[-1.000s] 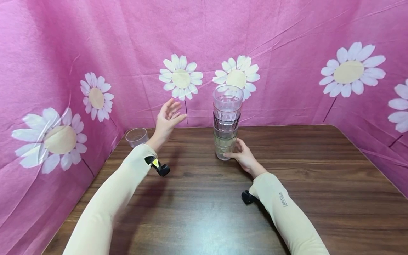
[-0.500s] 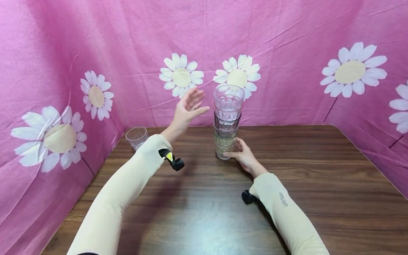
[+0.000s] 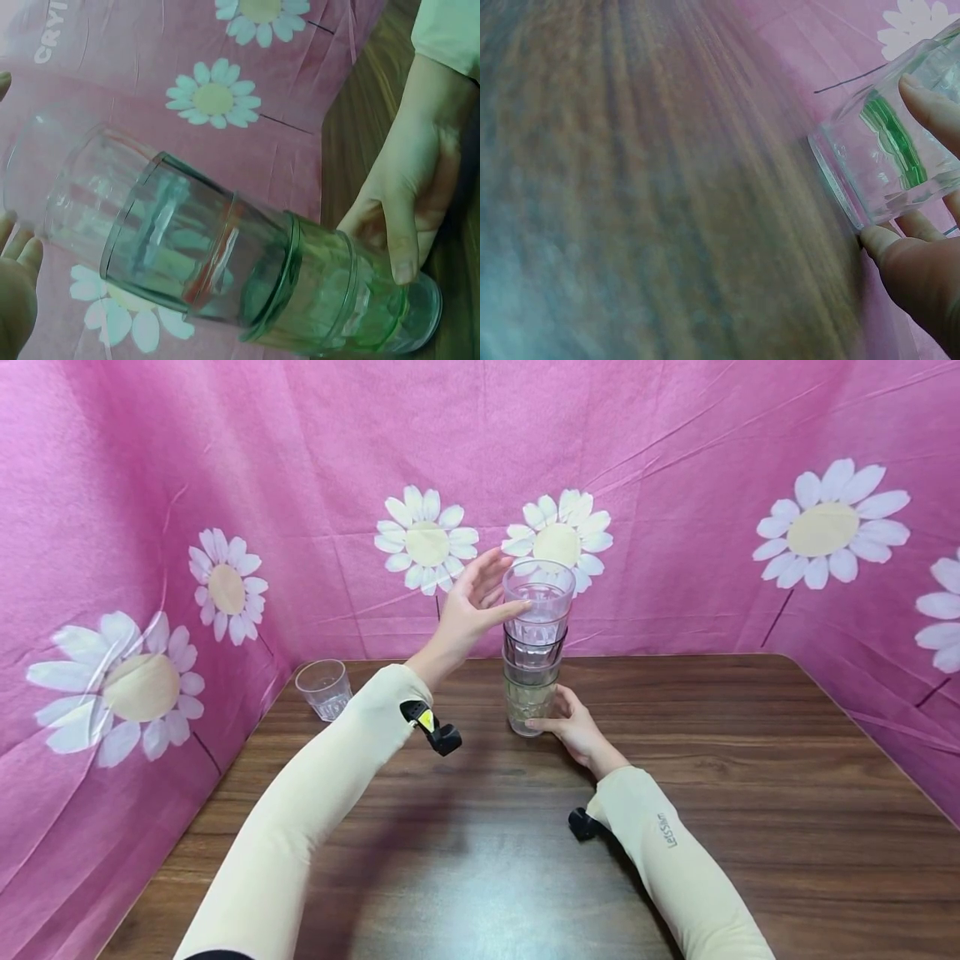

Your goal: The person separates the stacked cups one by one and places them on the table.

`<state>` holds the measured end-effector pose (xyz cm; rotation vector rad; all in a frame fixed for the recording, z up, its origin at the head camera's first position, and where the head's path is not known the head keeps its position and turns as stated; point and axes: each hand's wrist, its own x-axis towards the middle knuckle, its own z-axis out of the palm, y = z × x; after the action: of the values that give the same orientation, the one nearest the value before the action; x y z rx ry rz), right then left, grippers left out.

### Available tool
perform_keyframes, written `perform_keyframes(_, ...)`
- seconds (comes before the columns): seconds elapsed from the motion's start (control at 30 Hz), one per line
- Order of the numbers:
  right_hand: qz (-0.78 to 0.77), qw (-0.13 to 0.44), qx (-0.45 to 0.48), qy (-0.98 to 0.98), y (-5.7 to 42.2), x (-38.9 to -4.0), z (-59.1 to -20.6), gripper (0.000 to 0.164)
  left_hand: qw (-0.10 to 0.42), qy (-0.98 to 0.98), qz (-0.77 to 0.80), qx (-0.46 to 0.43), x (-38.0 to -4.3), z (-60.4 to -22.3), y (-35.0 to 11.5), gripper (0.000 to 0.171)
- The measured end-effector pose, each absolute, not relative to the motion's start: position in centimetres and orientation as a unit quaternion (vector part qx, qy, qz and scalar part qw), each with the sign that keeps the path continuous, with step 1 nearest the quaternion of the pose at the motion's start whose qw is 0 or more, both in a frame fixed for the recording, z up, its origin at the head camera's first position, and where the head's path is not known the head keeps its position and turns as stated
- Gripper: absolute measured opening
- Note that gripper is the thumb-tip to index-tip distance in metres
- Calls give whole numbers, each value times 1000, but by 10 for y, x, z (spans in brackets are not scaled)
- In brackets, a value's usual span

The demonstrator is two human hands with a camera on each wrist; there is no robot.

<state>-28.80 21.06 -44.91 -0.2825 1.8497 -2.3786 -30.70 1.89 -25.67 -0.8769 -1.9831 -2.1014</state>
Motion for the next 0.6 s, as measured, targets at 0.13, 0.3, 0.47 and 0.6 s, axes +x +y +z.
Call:
perform_keyframes(0.13, -785, 56, -94, 610, 211, -288, -449, 61, 72, -673, -681, -280, -308, -256, 25, 87)
perform_keyframes(0.3, -786, 59, -95, 608, 211, -287, -448, 61, 76, -700, -659, -264, -311, -258, 30, 88)
perform_keyframes(0.47, -787, 62, -93, 607, 211, -286, -447, 61, 72, -724, -635, -258, -312, -257, 33, 93)
perform_keyframes(0.6, -783, 63, -90, 612, 211, -286, -446, 62, 74, -735, -623, -259, -312, -256, 34, 97)
